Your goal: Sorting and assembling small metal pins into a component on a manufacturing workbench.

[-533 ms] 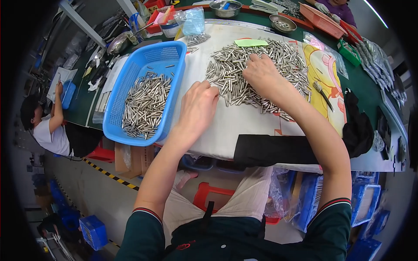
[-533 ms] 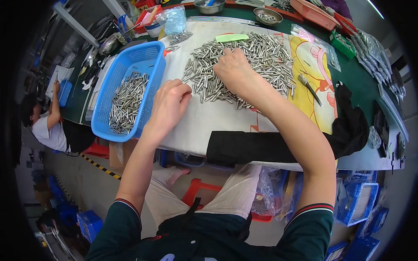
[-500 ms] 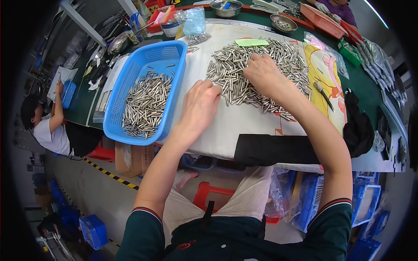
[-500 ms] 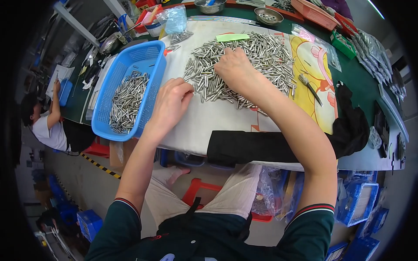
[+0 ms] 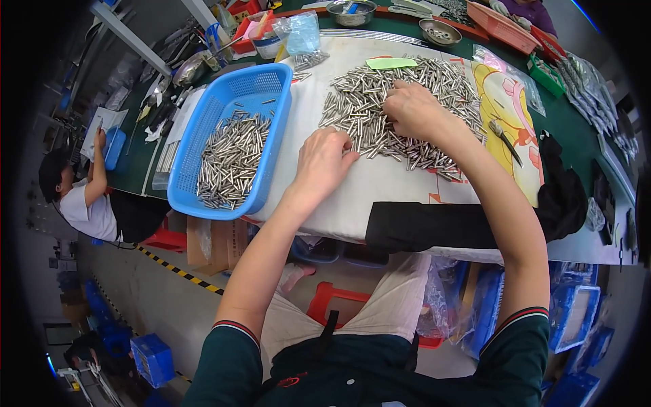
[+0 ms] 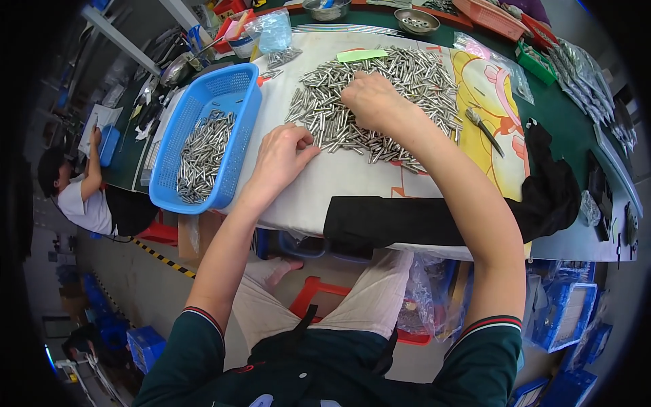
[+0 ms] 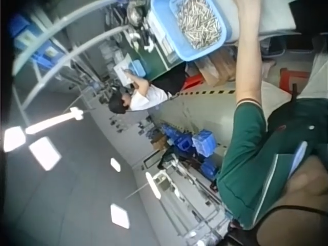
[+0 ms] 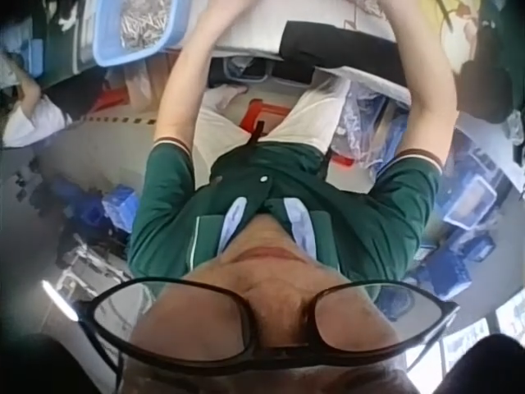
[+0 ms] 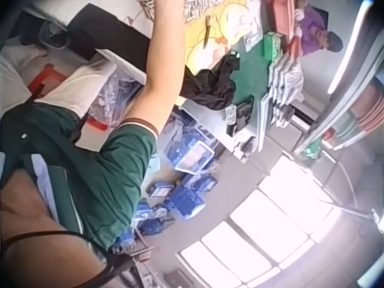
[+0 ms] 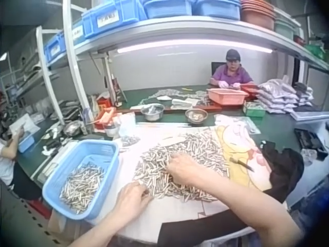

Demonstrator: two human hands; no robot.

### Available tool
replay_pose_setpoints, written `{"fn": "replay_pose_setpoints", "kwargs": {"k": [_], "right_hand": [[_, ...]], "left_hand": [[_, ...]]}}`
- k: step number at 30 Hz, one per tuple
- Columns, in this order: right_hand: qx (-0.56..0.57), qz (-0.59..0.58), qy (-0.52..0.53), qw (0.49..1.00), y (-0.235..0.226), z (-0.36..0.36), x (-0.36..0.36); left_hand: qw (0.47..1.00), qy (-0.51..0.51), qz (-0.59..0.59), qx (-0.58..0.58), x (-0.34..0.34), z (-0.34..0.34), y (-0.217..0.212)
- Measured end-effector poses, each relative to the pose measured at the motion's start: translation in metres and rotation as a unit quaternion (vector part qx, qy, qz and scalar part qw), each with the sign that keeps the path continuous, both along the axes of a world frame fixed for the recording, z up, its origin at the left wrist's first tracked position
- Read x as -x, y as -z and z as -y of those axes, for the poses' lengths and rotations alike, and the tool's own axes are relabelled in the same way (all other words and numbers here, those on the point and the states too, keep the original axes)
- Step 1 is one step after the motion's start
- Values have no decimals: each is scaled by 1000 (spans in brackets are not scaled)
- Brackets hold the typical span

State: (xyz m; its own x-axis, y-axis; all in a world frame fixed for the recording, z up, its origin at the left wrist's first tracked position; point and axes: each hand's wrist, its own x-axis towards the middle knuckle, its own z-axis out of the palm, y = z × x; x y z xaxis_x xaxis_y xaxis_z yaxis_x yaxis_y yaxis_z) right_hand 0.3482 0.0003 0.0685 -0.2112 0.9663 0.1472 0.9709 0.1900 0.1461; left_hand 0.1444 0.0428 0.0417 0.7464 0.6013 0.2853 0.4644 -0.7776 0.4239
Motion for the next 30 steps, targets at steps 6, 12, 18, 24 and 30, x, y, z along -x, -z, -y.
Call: {"fn": "replay_pose_setpoints", "kwargs": {"k": [6,12,18,24,30], "right_hand": [[-36,22,-14,999,2,4,11],[-23,-3,-24,999,3,4,8],[49,33,-18,998,-16,2,13],[59,-25,-16,998,-14,0,9],[9,22,-56,998,-1,-2,5]], "left_hand": [[985,-15,-3,-173,-3,1,9],[999,-28,37,-24,-20,10,5],[996,-62,-13,-64,-27,10,-5],[987,-50,-68,-136,-29,8,-4],[974,35,-45,-219,-18,-1,5]]}}
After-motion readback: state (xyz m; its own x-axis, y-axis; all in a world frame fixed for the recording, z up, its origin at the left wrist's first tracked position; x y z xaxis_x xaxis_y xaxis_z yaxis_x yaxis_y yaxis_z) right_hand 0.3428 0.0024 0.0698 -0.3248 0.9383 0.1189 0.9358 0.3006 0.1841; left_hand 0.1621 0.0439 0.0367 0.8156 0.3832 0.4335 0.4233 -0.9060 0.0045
